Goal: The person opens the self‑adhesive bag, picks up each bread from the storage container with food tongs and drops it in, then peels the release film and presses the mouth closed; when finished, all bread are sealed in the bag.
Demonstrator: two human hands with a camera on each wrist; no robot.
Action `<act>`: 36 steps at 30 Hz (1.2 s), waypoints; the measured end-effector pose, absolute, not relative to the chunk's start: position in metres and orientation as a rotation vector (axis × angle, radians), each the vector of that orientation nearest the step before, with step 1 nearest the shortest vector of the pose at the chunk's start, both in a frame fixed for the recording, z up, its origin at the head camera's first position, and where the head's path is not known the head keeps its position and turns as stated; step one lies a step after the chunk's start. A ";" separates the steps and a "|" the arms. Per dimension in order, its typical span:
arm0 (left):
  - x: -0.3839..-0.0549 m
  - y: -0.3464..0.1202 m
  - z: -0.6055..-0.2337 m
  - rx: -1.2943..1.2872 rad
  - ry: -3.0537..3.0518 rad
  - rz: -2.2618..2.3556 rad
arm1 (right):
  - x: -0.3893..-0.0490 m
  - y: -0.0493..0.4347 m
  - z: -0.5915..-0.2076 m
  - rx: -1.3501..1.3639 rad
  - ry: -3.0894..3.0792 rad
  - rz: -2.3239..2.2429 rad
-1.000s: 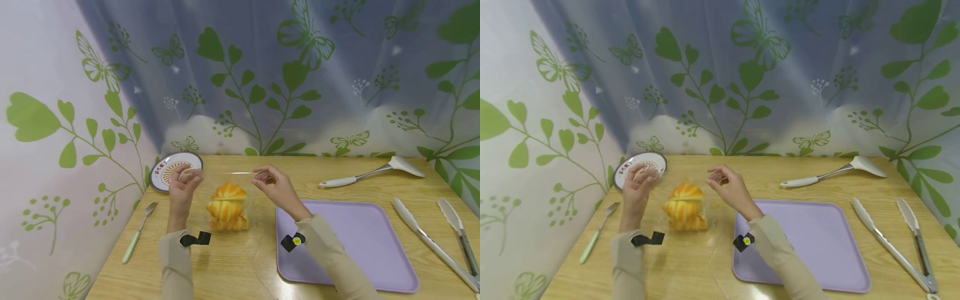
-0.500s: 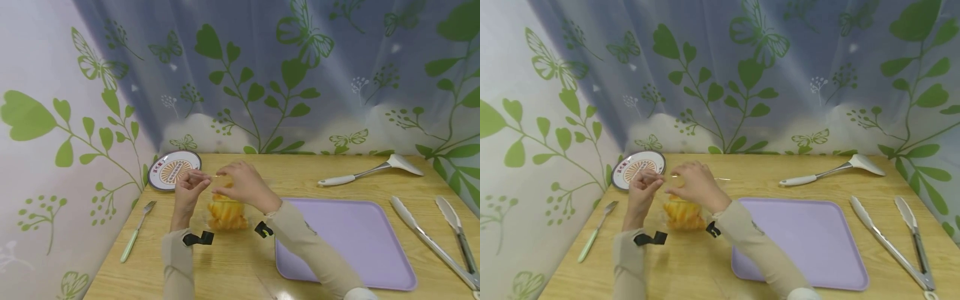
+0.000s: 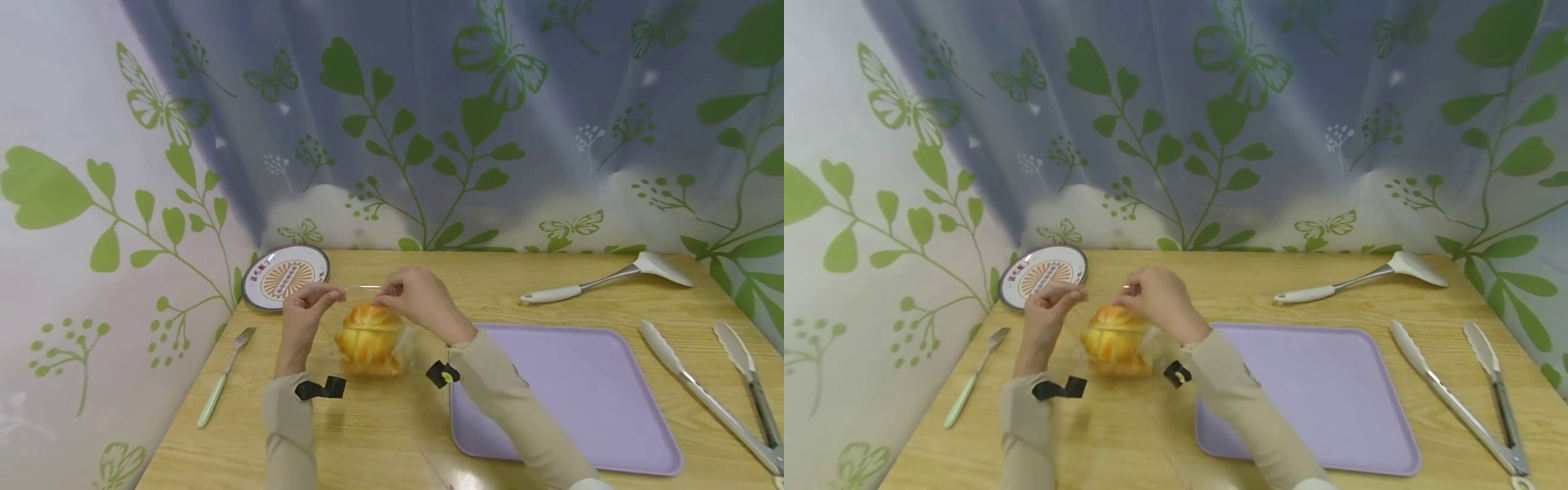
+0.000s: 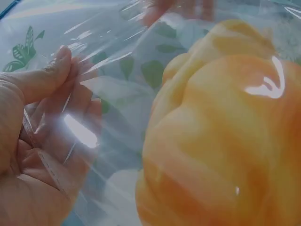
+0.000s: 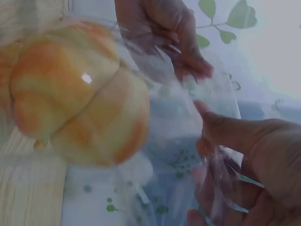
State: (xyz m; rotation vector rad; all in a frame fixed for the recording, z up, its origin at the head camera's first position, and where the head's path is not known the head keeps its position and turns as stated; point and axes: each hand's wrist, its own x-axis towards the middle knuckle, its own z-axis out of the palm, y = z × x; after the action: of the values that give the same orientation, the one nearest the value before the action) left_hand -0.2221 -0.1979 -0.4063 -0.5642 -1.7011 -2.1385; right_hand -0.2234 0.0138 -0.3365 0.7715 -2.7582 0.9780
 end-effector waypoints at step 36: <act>-0.218 -0.187 -0.401 -0.452 -1.780 -2.150 | -0.224 0.059 -0.366 0.647 -2.635 1.373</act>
State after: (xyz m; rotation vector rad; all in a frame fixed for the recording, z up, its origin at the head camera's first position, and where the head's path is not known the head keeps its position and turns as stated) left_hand -0.2175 -0.1867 -0.4015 -0.4521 -1.7795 -2.1495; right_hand -0.2242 0.0592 -0.3659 0.6475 -2.6354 1.3735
